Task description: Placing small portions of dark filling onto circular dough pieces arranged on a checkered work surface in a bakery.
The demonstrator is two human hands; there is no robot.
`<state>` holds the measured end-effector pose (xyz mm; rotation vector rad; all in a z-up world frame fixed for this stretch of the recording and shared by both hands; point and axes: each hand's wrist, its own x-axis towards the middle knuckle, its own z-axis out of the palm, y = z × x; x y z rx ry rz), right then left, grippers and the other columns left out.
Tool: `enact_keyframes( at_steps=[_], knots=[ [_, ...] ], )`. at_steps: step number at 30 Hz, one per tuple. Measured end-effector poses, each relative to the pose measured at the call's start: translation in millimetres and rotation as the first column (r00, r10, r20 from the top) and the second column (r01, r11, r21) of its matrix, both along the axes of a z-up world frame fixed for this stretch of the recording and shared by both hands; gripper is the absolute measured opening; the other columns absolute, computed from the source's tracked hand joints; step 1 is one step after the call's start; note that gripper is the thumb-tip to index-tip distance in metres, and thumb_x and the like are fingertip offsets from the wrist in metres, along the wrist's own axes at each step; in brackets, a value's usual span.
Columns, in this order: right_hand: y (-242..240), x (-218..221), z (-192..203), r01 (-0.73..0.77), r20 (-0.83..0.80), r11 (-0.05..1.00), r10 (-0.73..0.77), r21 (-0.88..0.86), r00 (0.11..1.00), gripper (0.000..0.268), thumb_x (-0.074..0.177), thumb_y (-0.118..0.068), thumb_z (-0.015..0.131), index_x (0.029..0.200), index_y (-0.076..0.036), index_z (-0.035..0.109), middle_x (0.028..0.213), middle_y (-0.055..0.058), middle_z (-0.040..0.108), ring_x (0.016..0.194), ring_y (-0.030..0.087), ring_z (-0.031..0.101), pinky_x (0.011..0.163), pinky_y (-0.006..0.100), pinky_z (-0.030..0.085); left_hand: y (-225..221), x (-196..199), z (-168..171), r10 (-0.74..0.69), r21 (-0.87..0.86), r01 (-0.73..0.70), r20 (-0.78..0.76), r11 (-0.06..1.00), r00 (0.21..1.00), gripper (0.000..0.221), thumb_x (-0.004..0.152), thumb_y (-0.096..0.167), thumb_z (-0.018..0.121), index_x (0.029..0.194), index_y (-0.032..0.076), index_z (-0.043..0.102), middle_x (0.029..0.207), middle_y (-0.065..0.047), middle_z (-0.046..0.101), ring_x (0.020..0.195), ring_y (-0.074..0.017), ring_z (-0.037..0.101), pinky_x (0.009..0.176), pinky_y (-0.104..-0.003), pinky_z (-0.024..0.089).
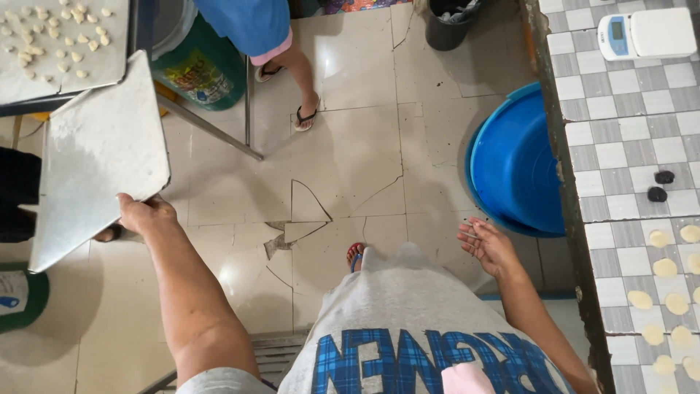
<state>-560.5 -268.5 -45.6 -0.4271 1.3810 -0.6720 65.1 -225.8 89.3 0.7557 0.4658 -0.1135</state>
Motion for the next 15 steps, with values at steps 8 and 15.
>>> enact_keyframes(
  at_steps=[8,15],
  knots=[
    [18.0,-12.7,-25.7,0.089,0.044,0.996,-0.089,0.020,0.995,0.030,0.095,-0.019,0.047,0.122,-0.007,0.046,0.113,0.016,0.060,0.095,0.028,0.061,0.074,0.036,0.051,-55.7,-3.8,6.5,-0.307,0.017,0.311,-0.115,0.950,0.945,0.045,0.086,0.033,0.040,0.119,0.002,0.042,0.102,-0.015,0.051,0.082,-0.0309,0.060,0.062,-0.039,0.062],
    [28.1,-17.8,-39.2,0.126,0.052,0.991,-0.129,0.051,0.990,0.031,0.096,-0.019,0.046,0.125,-0.008,0.043,0.111,0.014,0.059,0.095,0.026,0.061,0.078,0.037,0.051,-118.8,63.6,-97.1,-0.619,0.107,0.645,-0.203,0.757,0.759,0.026,0.093,0.031,0.038,0.098,0.005,0.038,0.074,-0.004,0.044,0.054,-0.0124,0.057,0.051,-0.020,0.058]
  ],
)
